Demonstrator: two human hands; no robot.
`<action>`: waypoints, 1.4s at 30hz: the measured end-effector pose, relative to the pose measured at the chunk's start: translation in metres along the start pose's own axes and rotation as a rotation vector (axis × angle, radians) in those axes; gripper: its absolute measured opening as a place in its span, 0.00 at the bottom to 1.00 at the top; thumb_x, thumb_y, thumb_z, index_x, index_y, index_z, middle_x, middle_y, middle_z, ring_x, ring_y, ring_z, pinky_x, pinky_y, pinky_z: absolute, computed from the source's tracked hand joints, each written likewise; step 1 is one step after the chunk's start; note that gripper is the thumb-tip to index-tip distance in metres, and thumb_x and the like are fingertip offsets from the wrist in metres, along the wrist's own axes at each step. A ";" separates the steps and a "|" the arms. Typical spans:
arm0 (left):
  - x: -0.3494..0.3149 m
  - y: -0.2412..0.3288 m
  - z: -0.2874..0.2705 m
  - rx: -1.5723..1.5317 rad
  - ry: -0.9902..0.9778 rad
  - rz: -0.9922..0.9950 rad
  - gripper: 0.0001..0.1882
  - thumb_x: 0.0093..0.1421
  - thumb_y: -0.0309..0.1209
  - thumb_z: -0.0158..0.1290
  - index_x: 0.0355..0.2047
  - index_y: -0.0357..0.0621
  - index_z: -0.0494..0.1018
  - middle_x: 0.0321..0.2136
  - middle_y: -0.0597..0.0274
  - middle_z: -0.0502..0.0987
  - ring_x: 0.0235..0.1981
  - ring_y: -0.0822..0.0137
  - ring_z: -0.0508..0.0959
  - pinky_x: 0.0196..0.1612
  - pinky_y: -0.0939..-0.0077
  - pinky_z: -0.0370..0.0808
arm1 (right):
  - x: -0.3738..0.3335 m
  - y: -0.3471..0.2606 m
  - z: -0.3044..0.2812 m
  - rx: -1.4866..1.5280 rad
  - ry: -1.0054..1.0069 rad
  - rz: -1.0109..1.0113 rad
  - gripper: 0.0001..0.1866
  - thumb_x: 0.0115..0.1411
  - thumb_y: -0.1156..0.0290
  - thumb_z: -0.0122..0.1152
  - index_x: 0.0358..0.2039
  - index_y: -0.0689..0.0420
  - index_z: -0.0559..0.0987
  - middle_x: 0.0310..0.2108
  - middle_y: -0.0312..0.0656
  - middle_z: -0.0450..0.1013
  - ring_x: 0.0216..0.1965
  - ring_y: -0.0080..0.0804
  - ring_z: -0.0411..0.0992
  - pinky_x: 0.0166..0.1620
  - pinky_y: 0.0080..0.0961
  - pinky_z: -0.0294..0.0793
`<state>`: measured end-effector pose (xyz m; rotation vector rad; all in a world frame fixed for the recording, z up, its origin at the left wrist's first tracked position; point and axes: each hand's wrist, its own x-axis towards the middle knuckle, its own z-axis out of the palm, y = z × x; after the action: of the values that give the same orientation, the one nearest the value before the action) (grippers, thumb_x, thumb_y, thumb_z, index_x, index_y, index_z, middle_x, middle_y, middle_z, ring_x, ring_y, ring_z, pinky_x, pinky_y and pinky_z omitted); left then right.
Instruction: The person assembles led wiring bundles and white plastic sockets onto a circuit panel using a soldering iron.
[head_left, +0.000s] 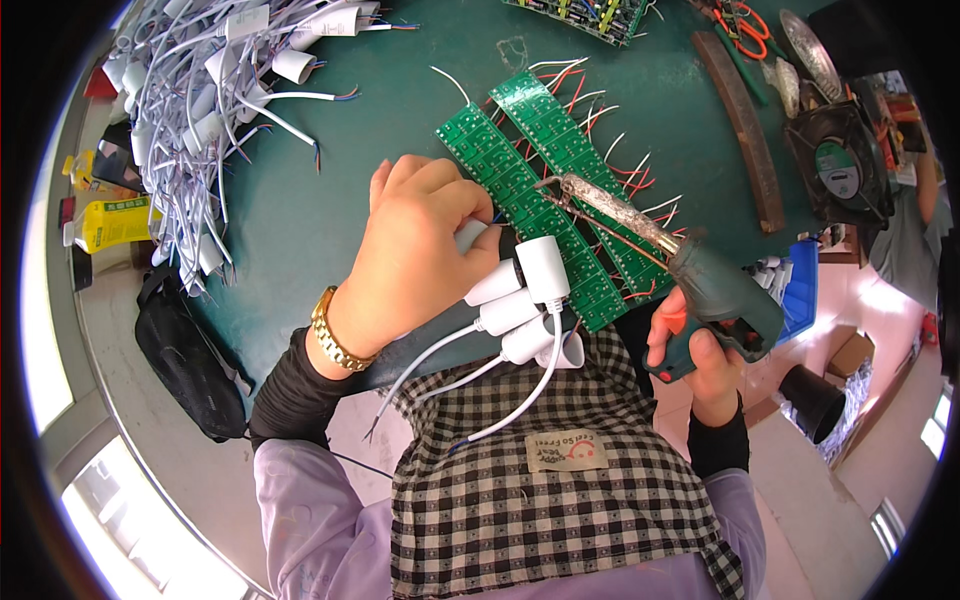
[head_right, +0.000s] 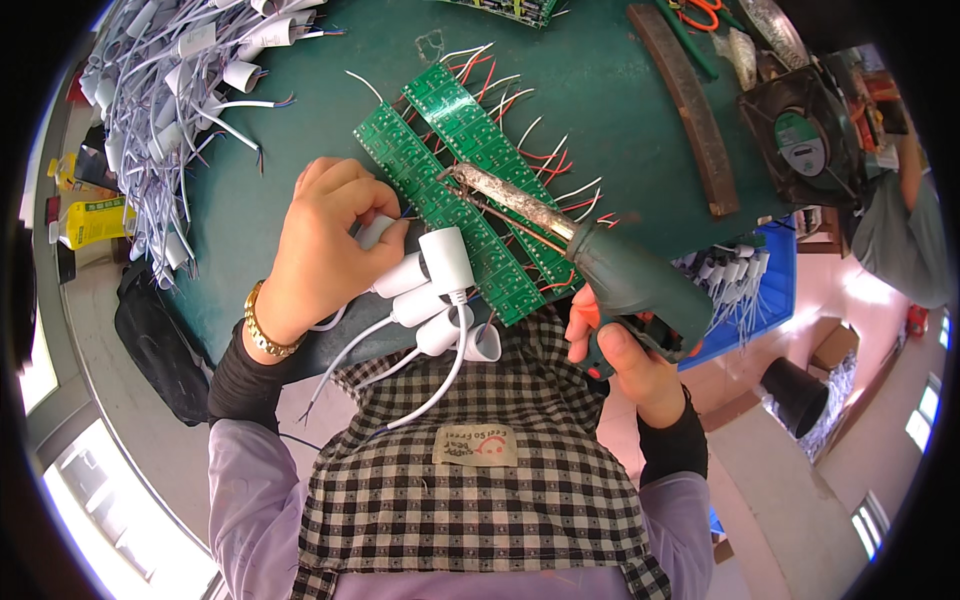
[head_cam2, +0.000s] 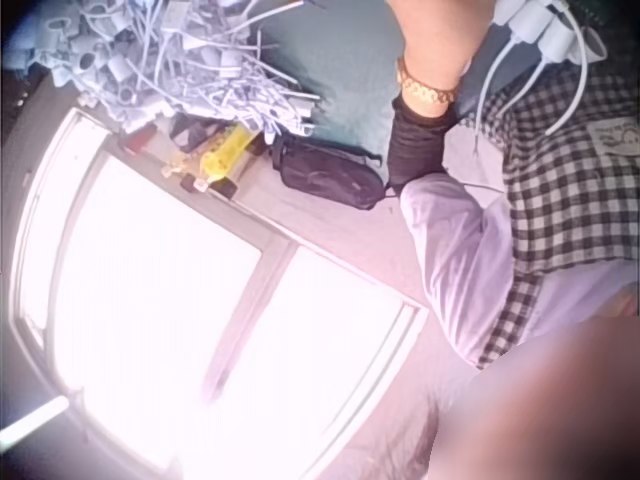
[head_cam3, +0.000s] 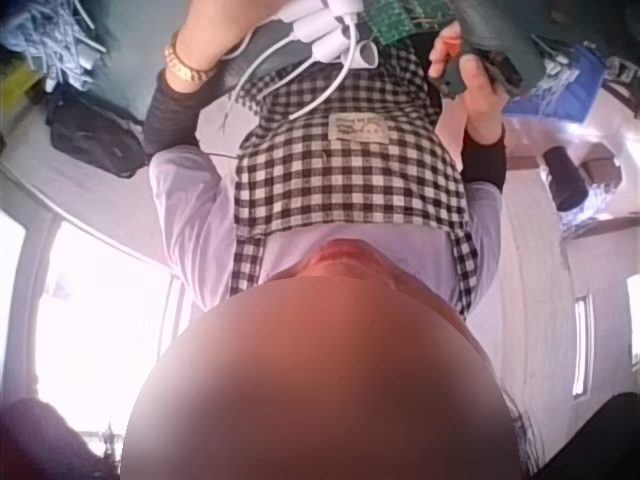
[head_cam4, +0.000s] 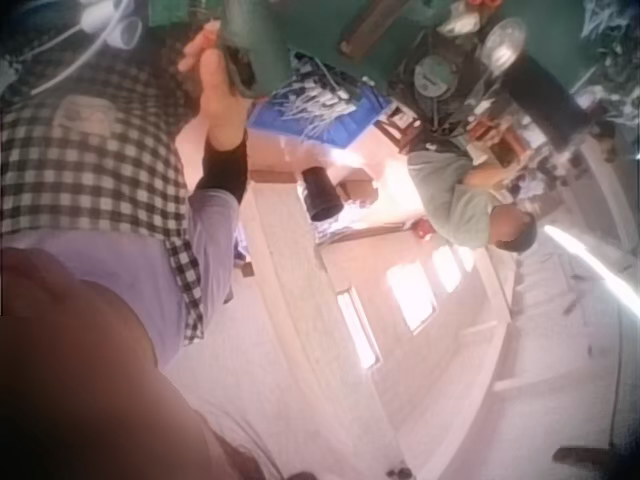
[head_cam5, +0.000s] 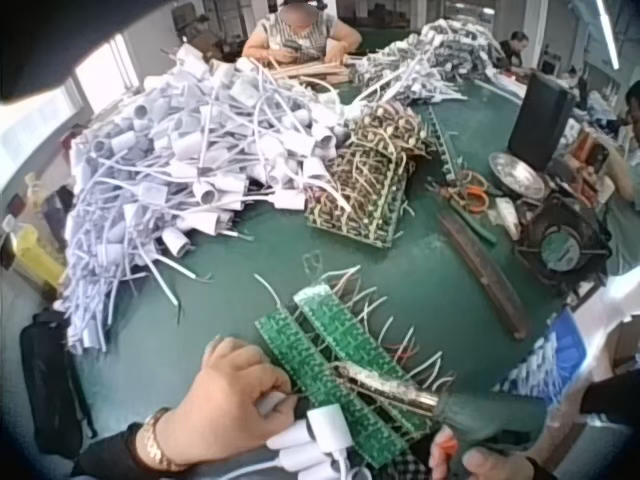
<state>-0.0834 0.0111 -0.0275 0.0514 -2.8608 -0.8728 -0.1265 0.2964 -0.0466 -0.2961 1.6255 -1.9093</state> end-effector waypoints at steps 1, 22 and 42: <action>0.000 0.001 0.001 0.086 0.030 0.054 0.07 0.40 0.23 0.59 0.20 0.44 0.72 0.19 0.67 0.67 0.27 0.65 0.69 0.42 0.64 0.66 | 0.000 0.000 0.000 -0.003 0.001 0.003 0.28 0.56 0.50 0.57 0.40 0.66 0.70 0.24 0.46 0.69 0.18 0.28 0.69 0.23 0.19 0.69; 0.002 -0.012 0.010 -0.105 0.009 -0.056 0.07 0.41 0.26 0.58 0.18 0.46 0.69 0.17 0.70 0.61 0.21 0.70 0.64 0.58 0.56 0.56 | -0.005 -0.002 0.003 -0.047 -0.028 0.052 0.28 0.54 0.47 0.60 0.39 0.63 0.71 0.24 0.45 0.70 0.20 0.27 0.70 0.23 0.21 0.70; 0.000 -0.010 0.020 -0.124 0.121 -0.079 0.07 0.40 0.26 0.58 0.15 0.45 0.68 0.15 0.70 0.59 0.22 0.70 0.64 0.53 0.62 0.59 | 0.003 -0.013 -0.007 -0.019 -0.136 0.144 0.21 0.55 0.55 0.62 0.36 0.61 0.74 0.29 0.41 0.72 0.25 0.23 0.72 0.30 0.21 0.73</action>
<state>-0.0862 0.0134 -0.0494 0.1972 -2.7034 -1.0238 -0.1361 0.3010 -0.0365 -0.3016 1.5336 -1.7292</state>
